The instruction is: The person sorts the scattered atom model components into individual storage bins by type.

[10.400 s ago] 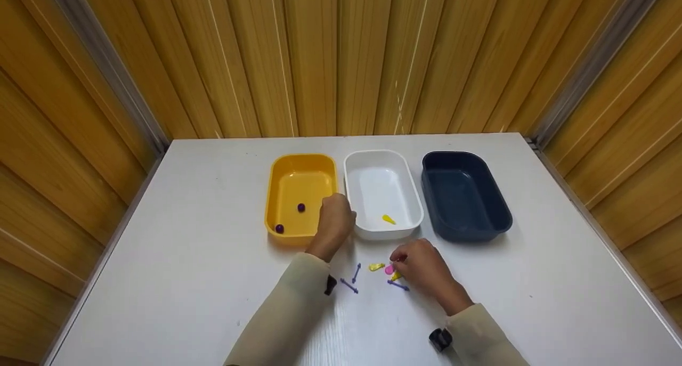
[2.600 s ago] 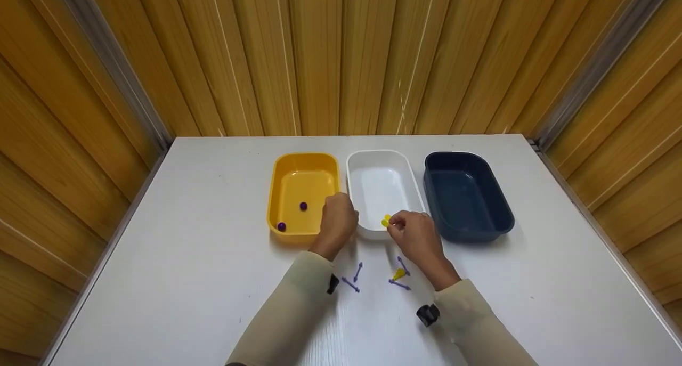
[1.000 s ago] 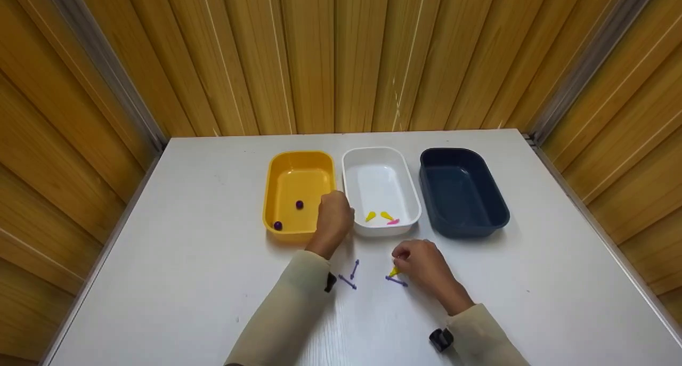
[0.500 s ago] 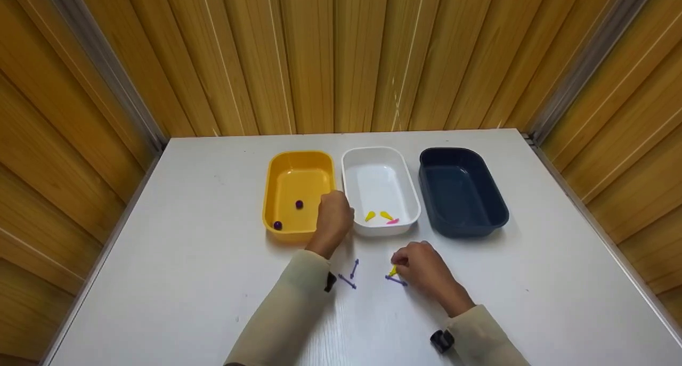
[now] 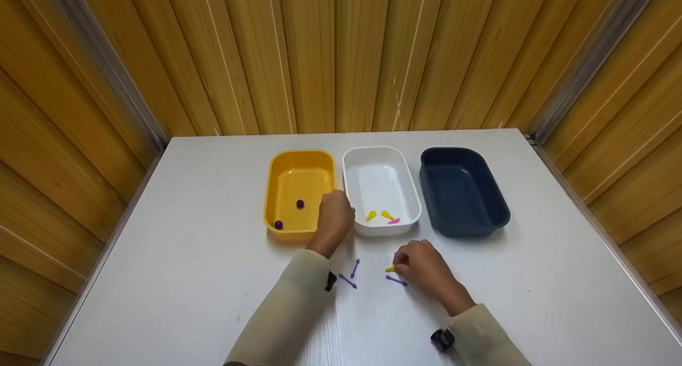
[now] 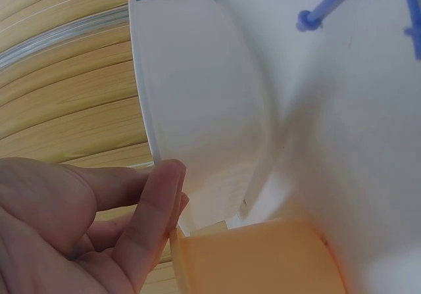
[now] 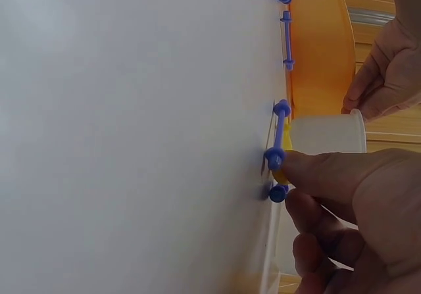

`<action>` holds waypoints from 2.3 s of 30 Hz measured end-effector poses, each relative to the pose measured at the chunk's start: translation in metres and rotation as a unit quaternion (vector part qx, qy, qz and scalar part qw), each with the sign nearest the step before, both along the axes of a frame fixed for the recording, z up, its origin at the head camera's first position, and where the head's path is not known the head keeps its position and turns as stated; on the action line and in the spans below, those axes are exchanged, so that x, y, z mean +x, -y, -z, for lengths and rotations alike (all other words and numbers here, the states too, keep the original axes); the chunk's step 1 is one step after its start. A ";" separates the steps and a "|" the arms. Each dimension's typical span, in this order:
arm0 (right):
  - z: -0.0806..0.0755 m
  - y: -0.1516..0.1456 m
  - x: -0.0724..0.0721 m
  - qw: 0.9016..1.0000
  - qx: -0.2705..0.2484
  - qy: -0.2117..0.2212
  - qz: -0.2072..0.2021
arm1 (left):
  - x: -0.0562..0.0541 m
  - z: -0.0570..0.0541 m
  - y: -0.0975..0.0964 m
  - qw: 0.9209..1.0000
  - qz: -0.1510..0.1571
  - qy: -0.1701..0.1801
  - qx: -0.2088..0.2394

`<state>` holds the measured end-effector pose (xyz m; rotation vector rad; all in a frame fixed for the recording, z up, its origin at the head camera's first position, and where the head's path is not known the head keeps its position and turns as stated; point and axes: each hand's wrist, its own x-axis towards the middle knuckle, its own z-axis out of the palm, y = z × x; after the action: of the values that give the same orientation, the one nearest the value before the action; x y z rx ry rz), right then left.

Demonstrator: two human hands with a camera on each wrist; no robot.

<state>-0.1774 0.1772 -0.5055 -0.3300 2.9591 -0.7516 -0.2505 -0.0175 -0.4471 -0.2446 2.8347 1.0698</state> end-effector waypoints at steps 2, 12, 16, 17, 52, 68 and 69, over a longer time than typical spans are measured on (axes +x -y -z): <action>0.001 0.000 0.000 1.000 -0.004 -0.010 0.000 | 0.000 0.000 0.000 1.000 0.001 0.001 -0.005; -0.001 0.000 -0.005 0.999 -0.029 -0.003 0.020 | 0.000 0.000 -0.001 1.000 0.000 0.004 0.002; -0.007 -0.002 -0.008 0.999 -0.042 -0.006 0.022 | -0.001 -0.001 -0.001 1.000 0.000 0.005 0.000; -0.009 -0.003 -0.009 0.999 -0.044 -0.010 0.022 | -0.001 -0.001 -0.001 1.000 0.000 0.004 0.001; -0.048 -0.011 -0.041 0.984 -0.133 -0.050 0.110 | 0.000 -0.001 0.000 1.000 -0.003 0.012 0.019; -0.038 -0.016 -0.050 0.971 -0.153 -0.097 0.157 | -0.002 -0.003 -0.003 0.999 -0.013 0.033 0.006; -0.038 -0.016 -0.050 0.971 -0.152 -0.101 0.156 | -0.002 -0.003 -0.002 0.999 -0.012 0.032 0.008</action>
<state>-0.2272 0.1929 -0.4672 0.0543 3.1209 -1.2880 -0.2523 -0.0150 -0.4437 -0.3081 2.7715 1.0699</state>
